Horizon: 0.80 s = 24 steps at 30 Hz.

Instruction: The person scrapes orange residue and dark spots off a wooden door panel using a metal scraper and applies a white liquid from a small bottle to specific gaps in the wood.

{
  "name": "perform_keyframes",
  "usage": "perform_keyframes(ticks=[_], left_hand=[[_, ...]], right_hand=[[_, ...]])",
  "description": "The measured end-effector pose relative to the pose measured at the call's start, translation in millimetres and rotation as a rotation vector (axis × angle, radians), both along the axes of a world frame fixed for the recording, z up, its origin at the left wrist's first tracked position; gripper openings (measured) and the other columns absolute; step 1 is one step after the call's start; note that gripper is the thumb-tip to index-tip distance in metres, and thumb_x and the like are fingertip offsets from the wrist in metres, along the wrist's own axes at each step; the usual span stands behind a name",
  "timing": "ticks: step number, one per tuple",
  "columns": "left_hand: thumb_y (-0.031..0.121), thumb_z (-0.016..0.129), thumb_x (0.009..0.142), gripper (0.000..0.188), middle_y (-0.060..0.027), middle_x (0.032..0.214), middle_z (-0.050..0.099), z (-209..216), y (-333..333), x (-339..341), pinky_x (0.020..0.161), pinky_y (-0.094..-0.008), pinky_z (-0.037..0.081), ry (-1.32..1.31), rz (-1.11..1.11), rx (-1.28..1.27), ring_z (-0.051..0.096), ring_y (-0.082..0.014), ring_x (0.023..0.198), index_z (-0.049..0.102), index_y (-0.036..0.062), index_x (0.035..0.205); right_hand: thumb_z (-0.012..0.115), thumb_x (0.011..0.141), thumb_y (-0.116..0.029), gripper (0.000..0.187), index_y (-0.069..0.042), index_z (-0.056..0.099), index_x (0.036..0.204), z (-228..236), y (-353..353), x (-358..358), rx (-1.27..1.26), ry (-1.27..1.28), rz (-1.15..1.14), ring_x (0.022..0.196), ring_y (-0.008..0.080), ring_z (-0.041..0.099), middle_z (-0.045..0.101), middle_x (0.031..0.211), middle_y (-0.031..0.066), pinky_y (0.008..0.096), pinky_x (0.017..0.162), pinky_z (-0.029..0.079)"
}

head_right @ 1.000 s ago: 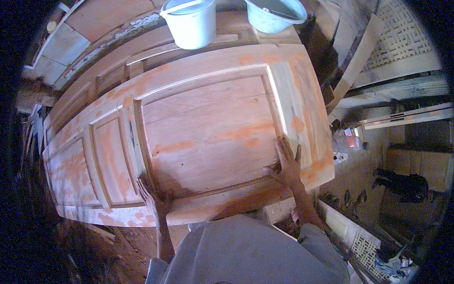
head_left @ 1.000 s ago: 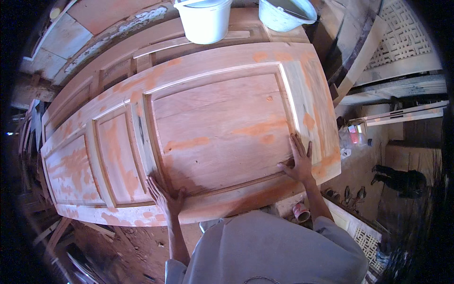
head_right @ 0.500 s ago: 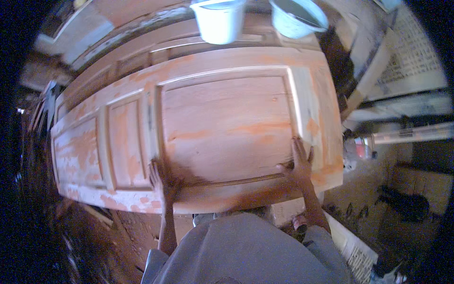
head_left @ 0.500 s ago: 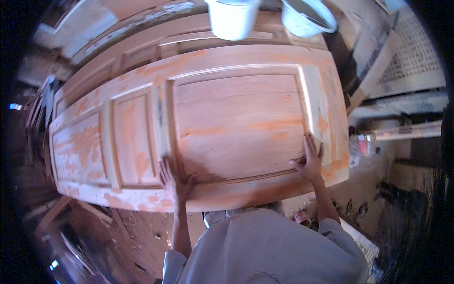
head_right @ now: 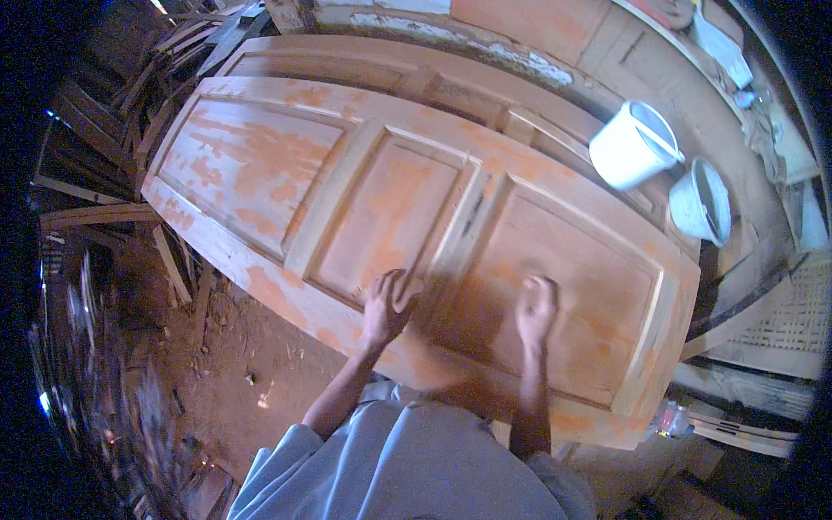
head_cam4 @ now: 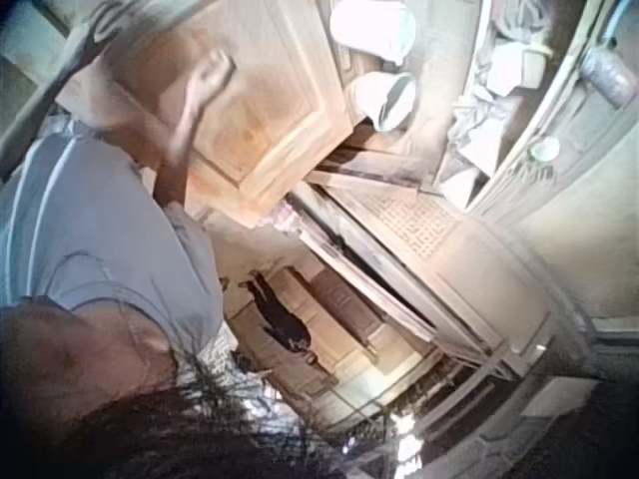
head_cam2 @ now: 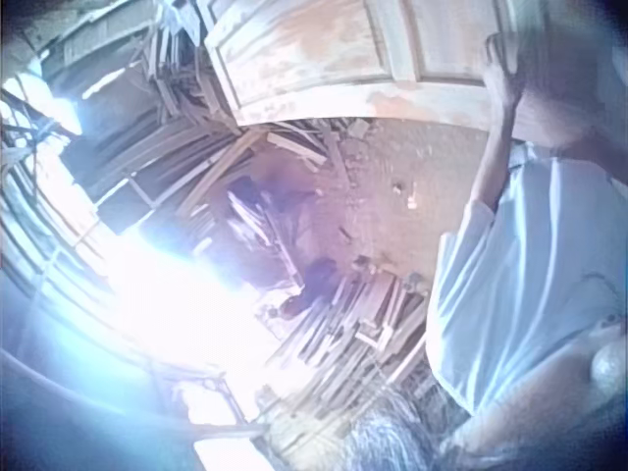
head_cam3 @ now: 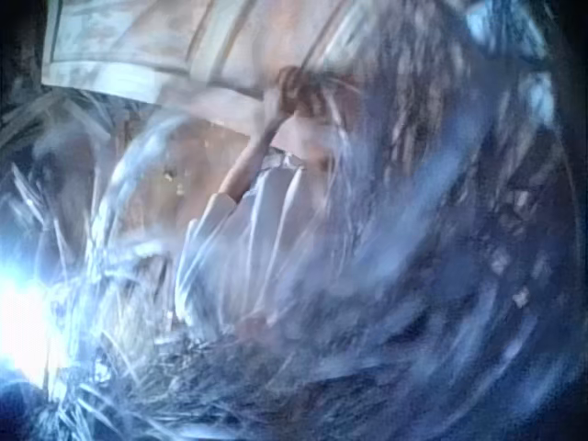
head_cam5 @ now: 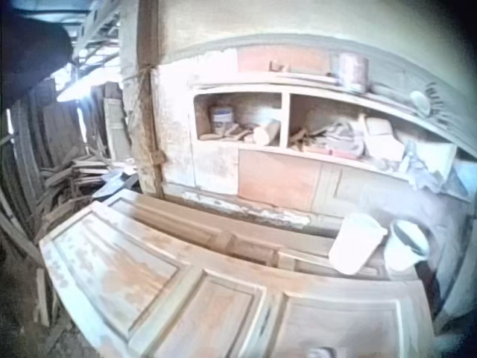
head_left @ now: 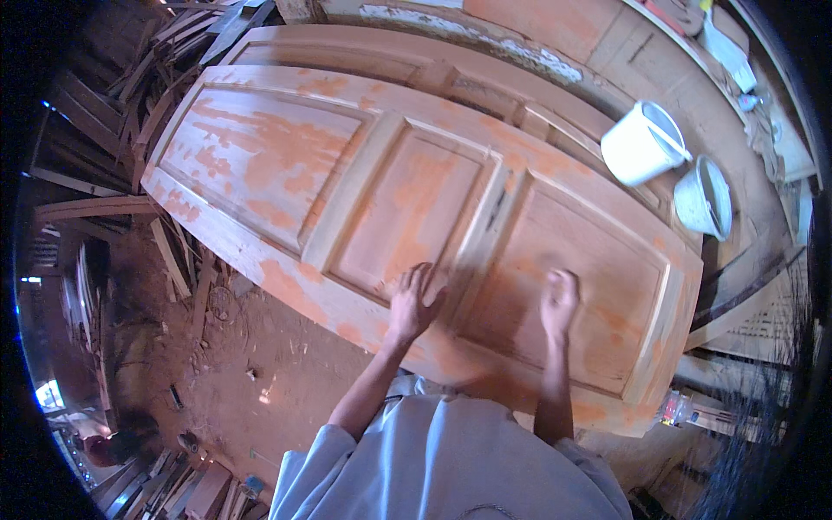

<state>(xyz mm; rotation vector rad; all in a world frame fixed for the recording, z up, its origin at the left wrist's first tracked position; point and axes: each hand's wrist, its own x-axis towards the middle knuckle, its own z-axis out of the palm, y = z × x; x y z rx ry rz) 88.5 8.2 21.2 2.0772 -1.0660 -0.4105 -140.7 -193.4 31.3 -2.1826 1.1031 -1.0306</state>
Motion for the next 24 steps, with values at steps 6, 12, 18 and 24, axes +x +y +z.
perform_keyframes(ticks=[6,12,18,24], left_hand=[[0.027,0.067,0.089,0.042,-0.018,0.127,0.057,-26,-70,184,0.103,-0.0481,0.044,-0.31,-0.223,-0.047,0.052,-0.0386,0.122,0.057,0.0031,0.122],[0.036,0.066,0.09,0.039,-0.0126,0.137,0.054,-48,-187,278,0.106,-0.0537,0.04,-0.465,-0.422,-0.015,0.045,-0.0382,0.133,0.063,0.0138,0.122],[0.038,0.063,0.091,0.04,-0.0178,0.132,0.054,-57,-210,300,0.101,-0.0533,0.04,-0.478,-0.537,-0.001,0.047,-0.0397,0.129,0.059,0.0084,0.117],[0.034,0.058,0.095,0.034,-0.0193,0.12,0.058,-54,-219,294,0.095,-0.0503,0.042,-0.514,-0.498,-0.014,0.053,-0.0385,0.12,0.056,0.0042,0.11]], right_hand=[[0.065,0.092,-0.033,0.028,-0.008,0.059,0.102,-36,-66,240,-0.1,0.349,0.094,0.106,0.0373,0.059,0.063,0.109,0.0172,0.0542,0.091,0.043],[0.064,0.089,-0.05,0.048,-0.008,0.058,0.11,-46,-86,279,-0.103,0.42,-0.026,0.12,0.0411,0.052,0.056,0.126,0.0227,0.0565,0.104,0.037],[0.063,0.086,-0.06,0.065,-0.004,0.054,0.119,-24,-83,287,0.075,0.558,-0.013,0.127,0.0445,0.047,0.051,0.135,0.0259,0.0592,0.105,0.035],[0.059,0.085,-0.067,0.079,-0.003,0.052,0.13,-30,-89,291,0.071,0.649,-0.047,0.129,0.0461,0.045,0.049,0.138,0.0281,0.0608,0.107,0.033]])
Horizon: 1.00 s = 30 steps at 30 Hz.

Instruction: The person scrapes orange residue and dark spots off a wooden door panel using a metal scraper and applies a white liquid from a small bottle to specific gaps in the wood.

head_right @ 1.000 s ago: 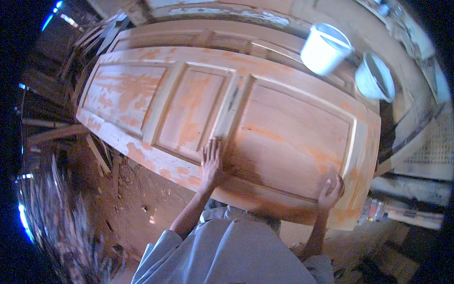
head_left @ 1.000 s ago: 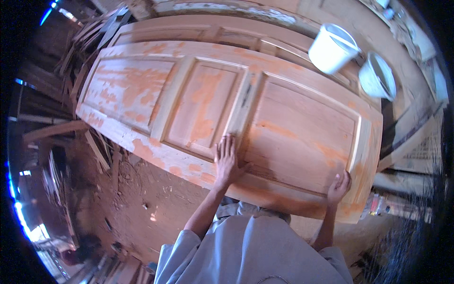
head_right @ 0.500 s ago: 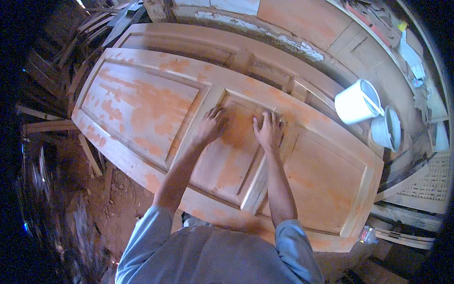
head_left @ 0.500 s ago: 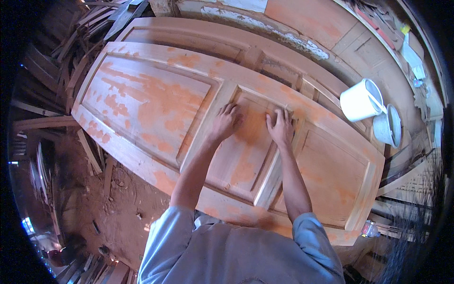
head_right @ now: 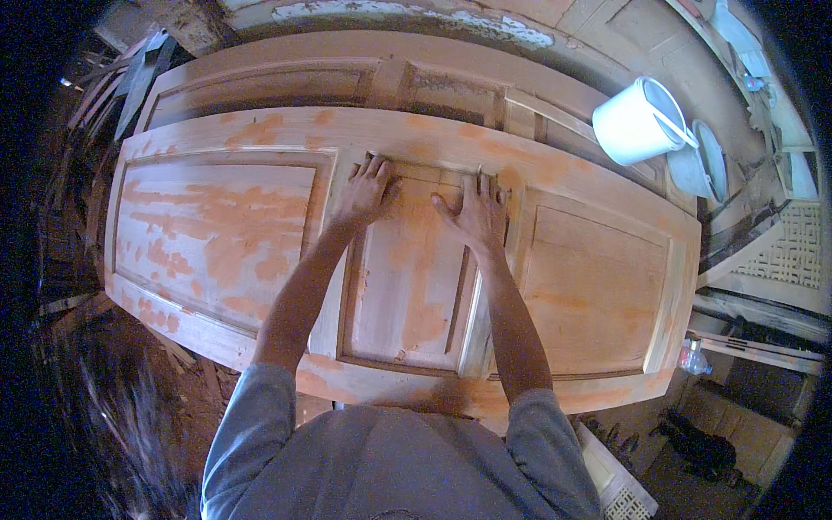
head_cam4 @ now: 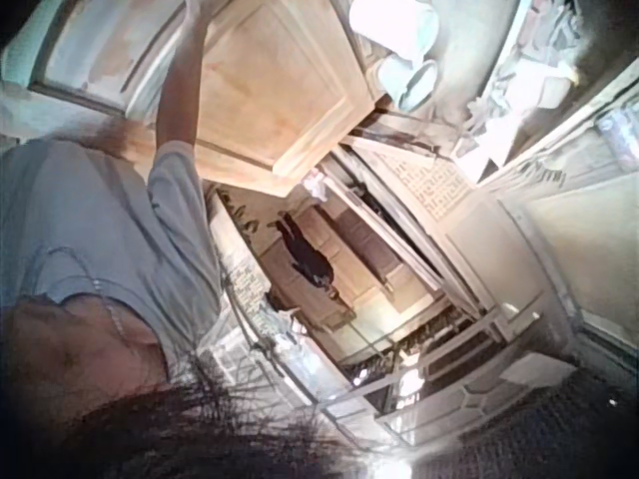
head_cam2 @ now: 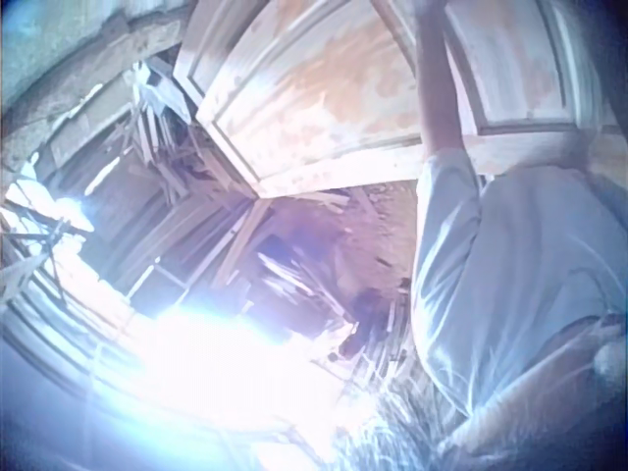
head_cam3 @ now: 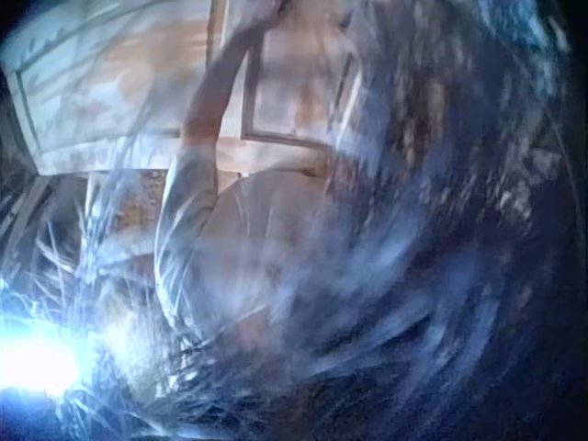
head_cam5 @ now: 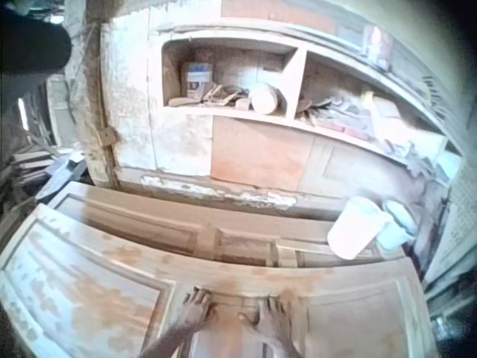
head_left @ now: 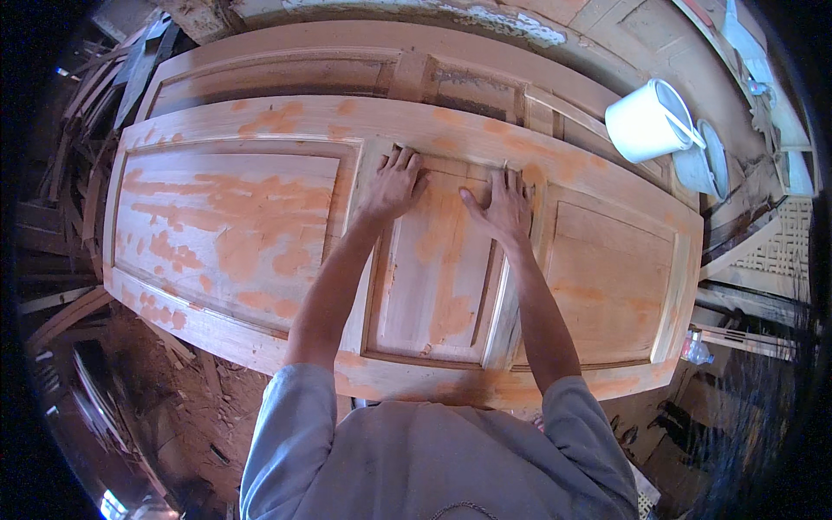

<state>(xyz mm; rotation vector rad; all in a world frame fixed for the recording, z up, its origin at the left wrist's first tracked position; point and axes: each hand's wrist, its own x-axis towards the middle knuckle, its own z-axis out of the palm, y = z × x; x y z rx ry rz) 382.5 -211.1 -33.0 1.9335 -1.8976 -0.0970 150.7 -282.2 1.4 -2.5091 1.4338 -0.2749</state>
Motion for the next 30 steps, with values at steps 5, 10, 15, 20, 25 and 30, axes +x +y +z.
perform_keyframes(ticks=[5,10,15,20,25,30], left_hand=[[0.031,0.056,0.097,0.029,-0.0177,0.117,0.058,1,-1,1,0.092,-0.0497,0.042,0.021,-0.026,0.022,0.056,-0.0359,0.115,0.056,0.0046,0.109],[0.029,0.055,0.097,0.027,-0.016,0.115,0.059,-3,-3,0,0.091,-0.049,0.042,0.012,0.002,0.061,0.058,-0.0341,0.112,0.057,0.0047,0.109],[0.031,0.057,0.096,0.032,-0.0167,0.12,0.057,3,-2,1,0.096,-0.0502,0.039,0.009,-0.017,0.03,0.053,-0.0359,0.118,0.056,0.0042,0.114],[0.047,0.069,0.087,0.083,-0.018,0.154,0.032,24,72,7,0.118,-0.0536,0.021,0.049,-0.047,0.04,0.03,-0.038,0.142,0.033,0.0046,0.149],[0.056,0.079,0.073,0.115,-0.022,0.162,0.016,32,214,-27,0.12,-0.0618,0.005,0.109,-0.008,0.334,0.011,-0.0381,0.152,0.021,-0.0003,0.154],[0.055,0.079,0.072,0.115,-0.0211,0.163,0.018,44,268,-53,0.12,-0.0613,0.003,0.125,0.007,0.362,0.014,-0.0369,0.152,0.022,-0.0019,0.154]], right_hand=[[0.058,0.084,-0.07,0.084,0.0,0.051,0.131,-4,3,0,-0.122,0.068,-0.004,0.132,0.0466,0.043,0.047,0.141,0.0288,0.0607,0.109,0.032],[0.064,0.086,-0.058,0.064,-0.004,0.052,0.117,1,3,2,-0.104,-0.009,0.023,0.122,0.0418,0.049,0.055,0.122,0.0212,0.0603,0.106,0.031],[0.066,0.086,-0.055,0.066,-0.004,0.051,0.124,3,1,-2,-0.041,-0.04,0.023,0.124,0.0407,0.049,0.054,0.127,0.0207,0.0598,0.107,0.031],[0.069,0.084,-0.056,0.08,-0.007,0.044,0.142,18,59,-31,-0.027,-0.033,0.152,0.139,0.0383,0.037,0.043,0.146,0.0191,0.0576,0.114,0.027],[0.075,0.078,-0.052,0.093,-0.01,0.037,0.152,30,204,-110,0.249,0.062,0.207,0.148,0.0401,0.022,0.026,0.16,0.0167,0.0559,0.118,0.026],[0.073,0.079,-0.053,0.087,-0.01,0.044,0.148,33,246,-114,0.242,0.162,0.15,0.148,0.0361,0.026,0.033,0.157,0.0142,0.0589,0.118,0.023]])
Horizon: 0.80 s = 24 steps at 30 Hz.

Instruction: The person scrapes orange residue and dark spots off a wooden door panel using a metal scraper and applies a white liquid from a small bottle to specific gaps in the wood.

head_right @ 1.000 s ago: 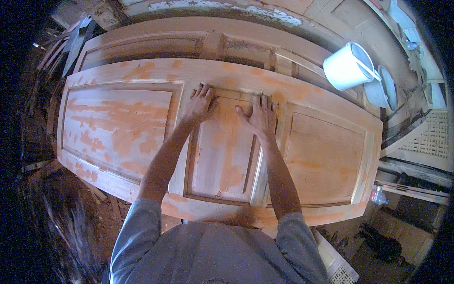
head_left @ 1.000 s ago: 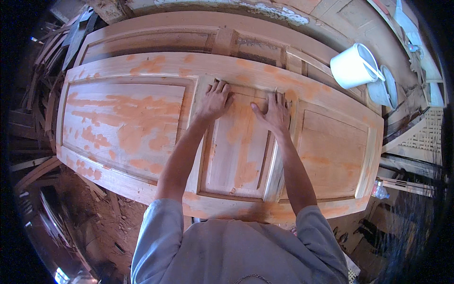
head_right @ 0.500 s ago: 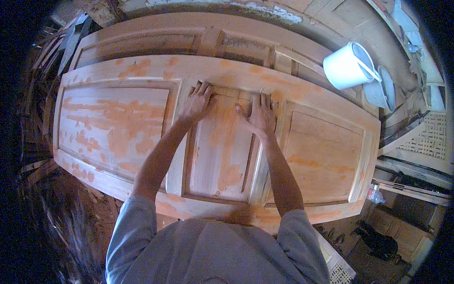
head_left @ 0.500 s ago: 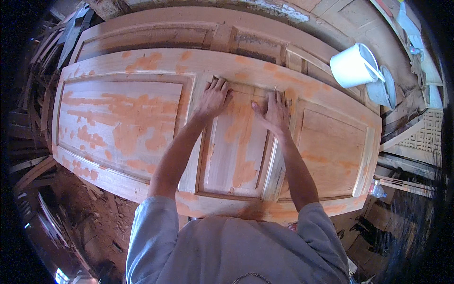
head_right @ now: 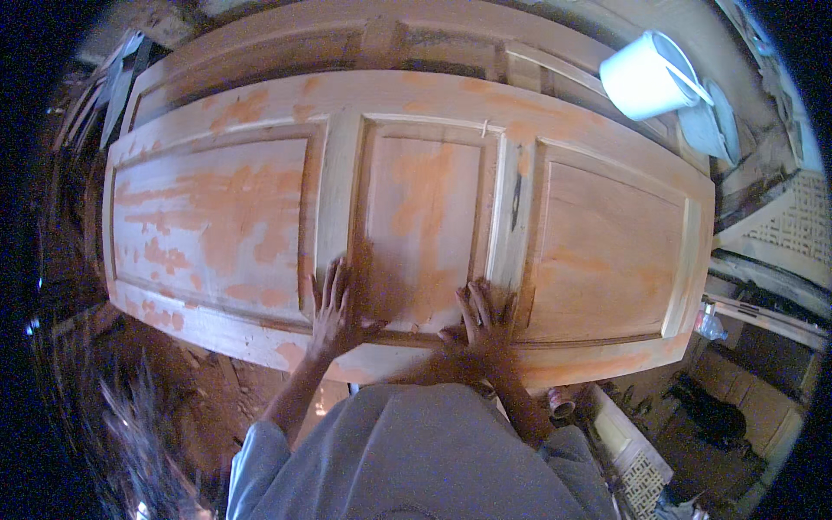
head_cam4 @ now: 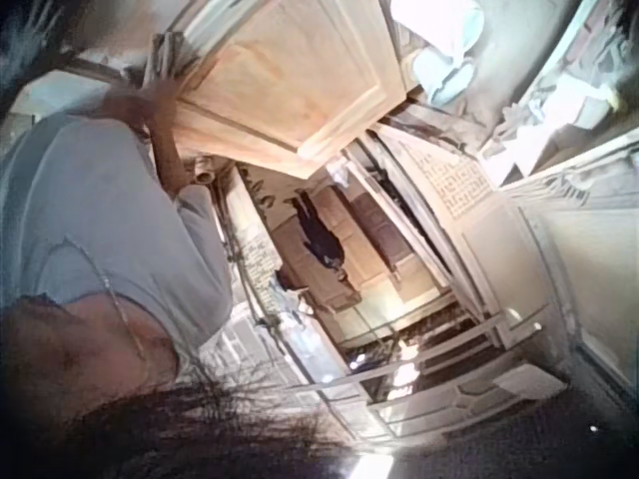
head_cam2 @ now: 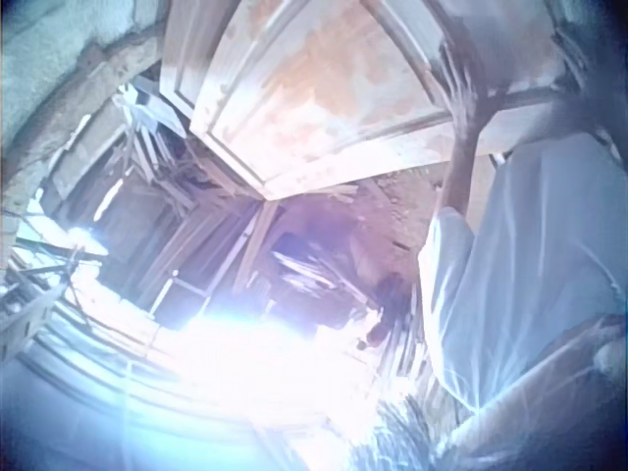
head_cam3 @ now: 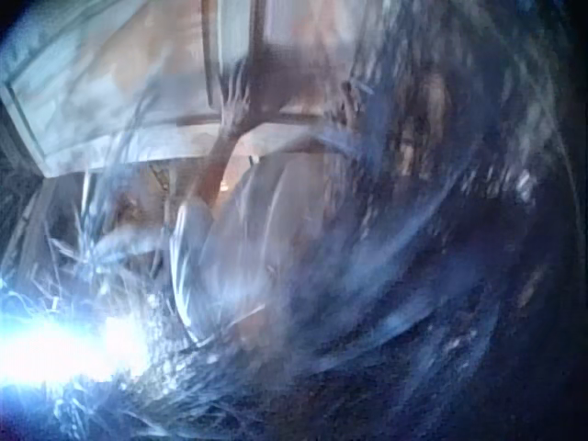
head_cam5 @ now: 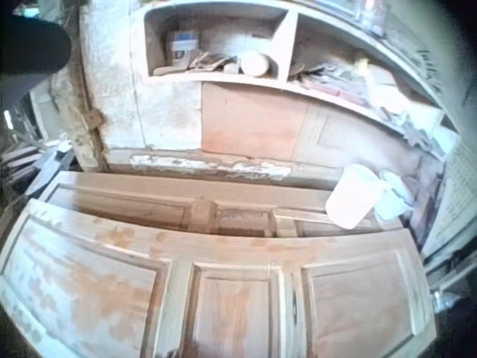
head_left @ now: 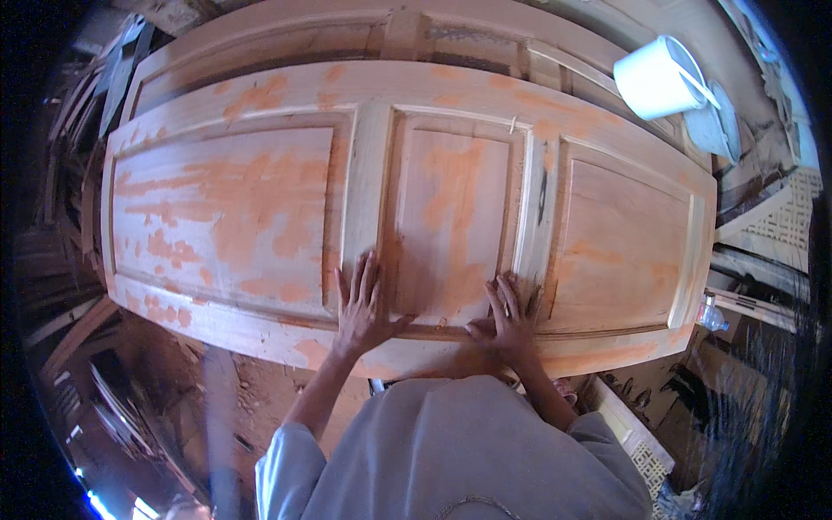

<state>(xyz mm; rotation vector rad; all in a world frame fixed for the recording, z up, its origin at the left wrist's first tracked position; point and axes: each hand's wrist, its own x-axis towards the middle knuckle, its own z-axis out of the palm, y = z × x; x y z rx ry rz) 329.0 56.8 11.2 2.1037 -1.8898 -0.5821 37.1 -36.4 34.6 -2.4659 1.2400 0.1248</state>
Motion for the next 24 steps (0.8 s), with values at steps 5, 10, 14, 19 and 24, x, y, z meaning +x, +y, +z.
perform_keyframes(ticks=[5,10,14,19,24], left_hand=[[0.057,0.075,0.076,0.106,-0.0166,0.162,0.025,-4,5,-7,0.121,-0.0587,0.004,-0.026,0.071,0.064,0.018,-0.0318,0.152,0.031,-0.0027,0.151],[0.057,0.074,0.077,0.105,-0.0158,0.162,0.025,-2,2,-8,0.121,-0.0585,0.004,-0.028,0.065,0.076,0.019,-0.0317,0.152,0.029,-0.0023,0.152],[0.055,0.076,0.076,0.106,-0.0163,0.162,0.024,-2,4,-9,0.121,-0.0584,0.004,-0.022,0.077,0.083,0.019,-0.0319,0.152,0.028,-0.0009,0.153],[0.054,0.077,0.073,0.108,-0.016,0.162,0.024,-3,8,-9,0.121,-0.0589,0.005,-0.027,0.091,0.137,0.019,-0.0319,0.152,0.028,0.0005,0.153],[0.055,0.078,0.072,0.109,-0.0161,0.162,0.024,-8,7,-9,0.12,-0.0595,0.006,0.032,0.119,0.103,0.019,-0.0321,0.152,0.029,0.002,0.153]], right_hand=[[0.069,0.083,-0.049,0.079,-0.011,0.045,0.148,-13,0,-4,0.064,-0.127,-0.094,0.147,0.0317,0.032,0.04,0.155,0.0128,0.0683,0.117,0.008],[0.065,0.087,-0.045,0.072,-0.012,0.045,0.147,-7,-1,-1,0.056,-0.056,-0.099,0.146,0.0311,0.033,0.041,0.154,0.0133,0.071,0.115,0.003],[0.066,0.086,-0.046,0.072,-0.014,0.045,0.147,-3,3,-1,0.056,-0.056,-0.101,0.146,0.0311,0.033,0.041,0.154,0.0132,0.0698,0.116,0.005],[0.067,0.087,-0.045,0.07,-0.014,0.046,0.146,-2,4,1,0.077,-0.062,-0.128,0.146,0.0311,0.034,0.041,0.154,0.0131,0.0686,0.116,0.007],[0.069,0.087,-0.04,0.07,-0.012,0.043,0.146,0,7,1,0.106,-0.073,-0.167,0.145,0.0324,0.034,0.042,0.153,0.0136,0.0659,0.117,0.01]])
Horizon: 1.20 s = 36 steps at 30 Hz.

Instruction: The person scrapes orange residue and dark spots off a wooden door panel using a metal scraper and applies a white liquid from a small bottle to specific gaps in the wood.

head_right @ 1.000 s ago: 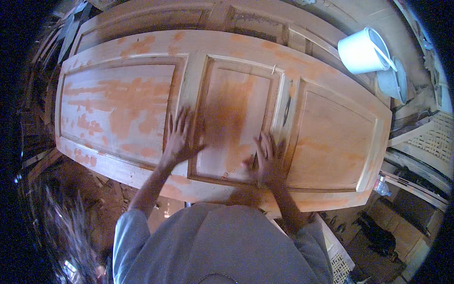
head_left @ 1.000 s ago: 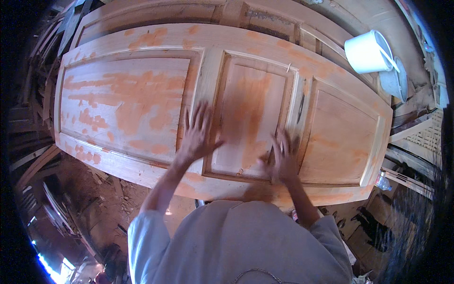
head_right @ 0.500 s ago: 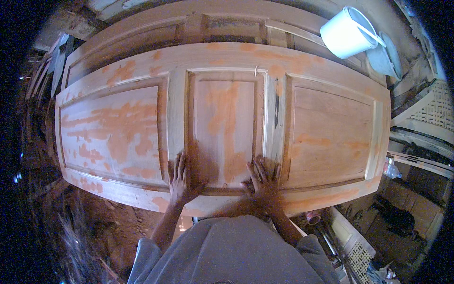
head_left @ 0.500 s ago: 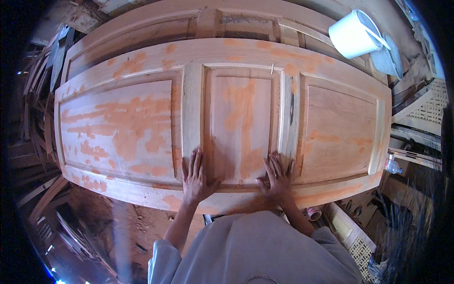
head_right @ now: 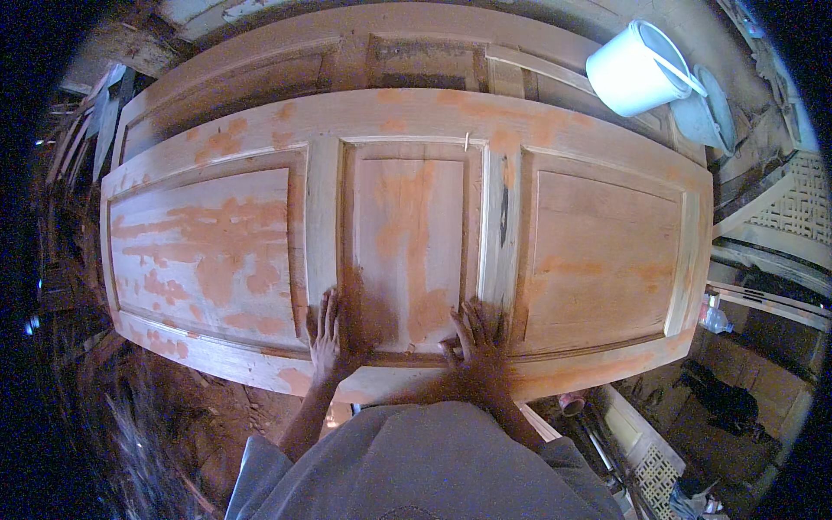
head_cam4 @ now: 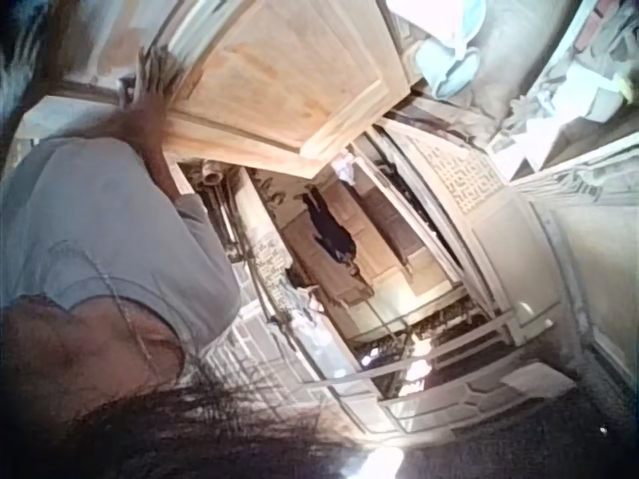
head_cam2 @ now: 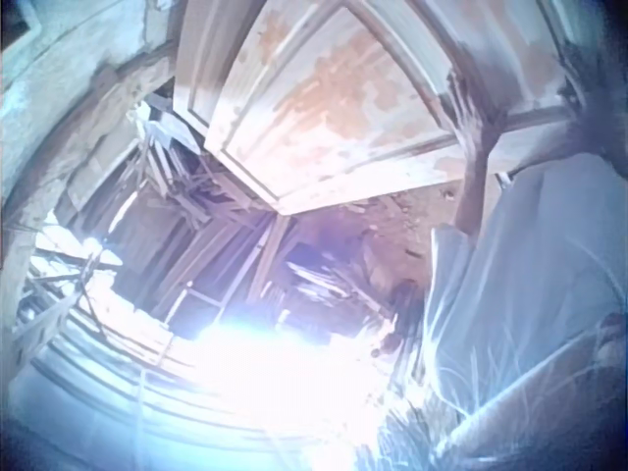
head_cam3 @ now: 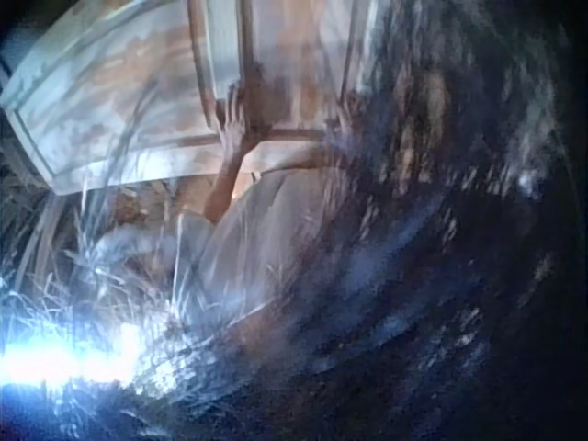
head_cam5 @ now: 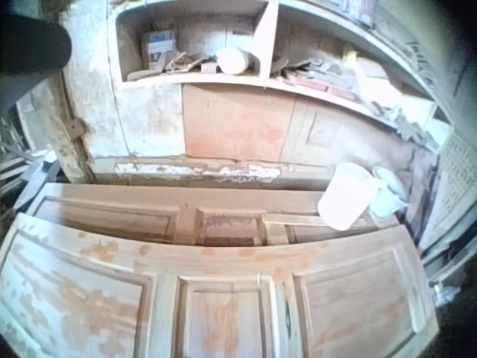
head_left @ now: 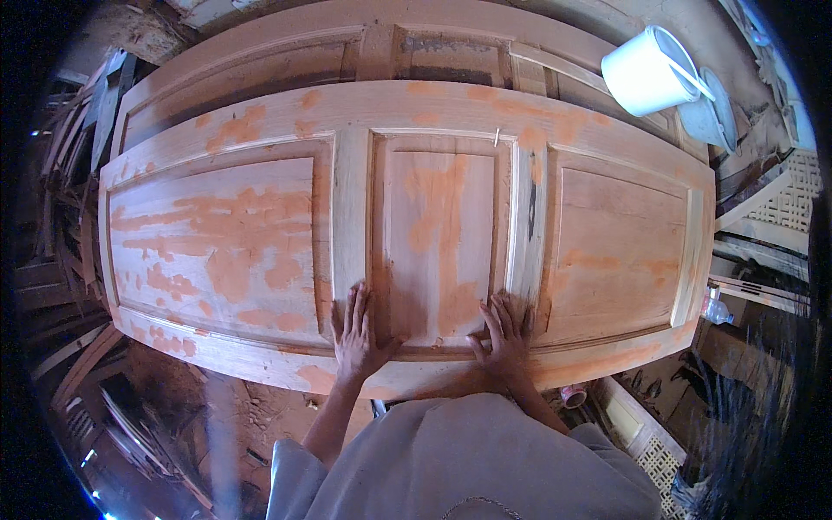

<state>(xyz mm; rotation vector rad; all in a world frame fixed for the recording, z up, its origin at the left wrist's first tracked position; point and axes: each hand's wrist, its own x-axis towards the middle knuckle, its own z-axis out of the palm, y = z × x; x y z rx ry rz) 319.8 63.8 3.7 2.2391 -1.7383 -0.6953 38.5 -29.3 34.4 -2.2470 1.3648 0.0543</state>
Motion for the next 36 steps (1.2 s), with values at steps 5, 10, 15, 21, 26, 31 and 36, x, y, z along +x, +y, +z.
perform_keyframes(ticks=[5,10,15,21,26,31,36], left_hand=[[0.052,0.078,0.074,0.101,-0.0169,0.158,0.031,6,-21,15,0.12,-0.06,0.009,0.14,-0.038,-0.23,0.024,-0.0344,0.149,0.033,0.0018,0.15],[0.037,0.071,0.086,0.064,-0.0194,0.138,0.049,-2,-182,40,0.114,-0.0535,0.032,0.147,-0.063,-0.424,0.043,-0.042,0.131,0.05,0.0044,0.136],[0.04,0.073,0.085,0.055,-0.0191,0.13,0.053,-39,-260,58,0.105,-0.0525,0.04,-0.016,-0.168,-0.473,0.049,-0.0416,0.121,0.059,0.0024,0.123],[0.048,0.075,0.082,0.07,-0.0226,0.126,0.053,-38,-262,47,0.1,-0.0527,0.044,-0.023,-0.032,-0.518,0.049,-0.0428,0.12,0.053,-0.0013,0.126],[0.053,0.073,0.082,0.075,-0.0234,0.131,0.052,-32,-269,52,0.099,-0.0537,0.043,-0.095,-0.07,-0.43,0.049,-0.044,0.122,0.052,-0.0022,0.128],[0.058,0.065,0.086,0.073,-0.022,0.131,0.054,-34,-277,48,0.099,-0.0528,0.042,-0.204,-0.071,-0.432,0.051,-0.0425,0.122,0.054,-0.0016,0.126],[0.054,0.062,0.09,0.066,-0.0209,0.13,0.055,-34,-276,53,0.098,-0.0524,0.041,-0.182,-0.087,-0.414,0.051,-0.0414,0.122,0.055,-0.0016,0.125]], right_hand=[[0.072,0.086,-0.028,0.056,-0.009,0.054,0.135,-11,-25,5,-0.15,-0.238,-0.062,0.136,0.0342,0.044,0.049,0.143,0.0154,0.0609,0.116,0.02],[0.069,0.09,-0.03,0.034,-0.012,0.063,0.118,-27,-172,64,-0.558,-0.239,-0.066,0.113,0.032,0.057,0.064,0.113,0.0114,0.0512,0.099,0.038],[0.065,0.09,-0.042,0.037,-0.012,0.061,0.111,-45,-249,94,-0.651,-0.19,-0.016,0.108,0.0318,0.055,0.061,0.114,0.0112,0.0504,0.094,0.037],[0.067,0.083,-0.052,0.049,-0.01,0.058,0.106,-42,-254,86,-0.565,-0.103,-0.013,0.109,0.0335,0.051,0.057,0.108,0.0128,0.0485,0.094,0.035],[0.066,0.085,-0.053,0.054,-0.007,0.053,0.109,-40,-262,92,-0.467,-0.155,0.066,0.114,0.035,0.052,0.057,0.111,0.0174,0.0534,0.096,0.035],[0.063,0.088,-0.053,0.052,-0.005,0.052,0.108,-49,-263,93,-0.415,-0.123,0.081,0.112,0.0364,0.054,0.058,0.111,0.0183,0.0545,0.096,0.036],[0.058,0.092,-0.05,0.048,-0.005,0.052,0.107,-51,-265,97,-0.495,-0.139,0.106,0.112,0.0354,0.054,0.058,0.109,0.0175,0.0529,0.096,0.036]])
